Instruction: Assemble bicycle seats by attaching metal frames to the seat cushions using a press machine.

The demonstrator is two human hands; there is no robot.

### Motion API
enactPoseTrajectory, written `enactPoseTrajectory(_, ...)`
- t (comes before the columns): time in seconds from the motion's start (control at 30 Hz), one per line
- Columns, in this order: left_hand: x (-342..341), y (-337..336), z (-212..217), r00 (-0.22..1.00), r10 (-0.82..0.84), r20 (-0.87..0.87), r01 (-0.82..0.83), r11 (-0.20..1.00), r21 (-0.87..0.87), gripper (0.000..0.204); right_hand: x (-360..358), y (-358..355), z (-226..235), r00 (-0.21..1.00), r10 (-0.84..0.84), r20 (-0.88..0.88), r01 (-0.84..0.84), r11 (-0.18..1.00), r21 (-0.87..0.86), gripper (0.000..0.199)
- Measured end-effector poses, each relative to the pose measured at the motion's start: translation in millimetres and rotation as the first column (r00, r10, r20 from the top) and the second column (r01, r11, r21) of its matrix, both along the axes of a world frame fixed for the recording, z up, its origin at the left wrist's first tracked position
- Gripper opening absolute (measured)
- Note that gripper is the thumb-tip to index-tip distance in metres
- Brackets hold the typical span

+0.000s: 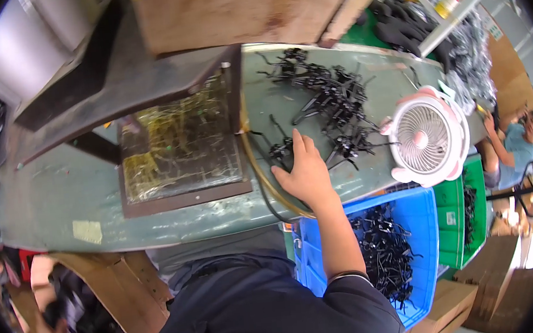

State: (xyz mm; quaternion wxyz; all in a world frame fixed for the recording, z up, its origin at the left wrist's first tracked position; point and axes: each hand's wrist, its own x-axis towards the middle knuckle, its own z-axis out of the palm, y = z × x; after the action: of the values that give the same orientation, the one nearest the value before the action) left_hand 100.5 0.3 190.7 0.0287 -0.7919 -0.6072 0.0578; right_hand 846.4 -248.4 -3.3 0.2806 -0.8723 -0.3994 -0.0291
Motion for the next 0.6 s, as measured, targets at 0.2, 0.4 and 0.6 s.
enactPoseTrajectory(0.2,198,6,49,0.498,-0.086,0.863,0.085,0.995,0.05,0.063,12,21,-29,0.994,-0.092,-0.062,0.093,0.995,0.021,0.072)
enactPoseTrajectory(0.4,354,2,-118,-0.275,0.753,0.598,0.505,0.642,-0.577,0.061,14,-13,-23,0.846,-0.134,-0.517,0.318,0.904,0.287,0.06)
enactPoseTrajectory(0.6,374,-50,-201,-0.157,0.963,0.22,0.602,0.27,-0.751,0.055,-30,-25,9,0.863,0.078,-0.5,0.188,0.867,0.461,0.058)
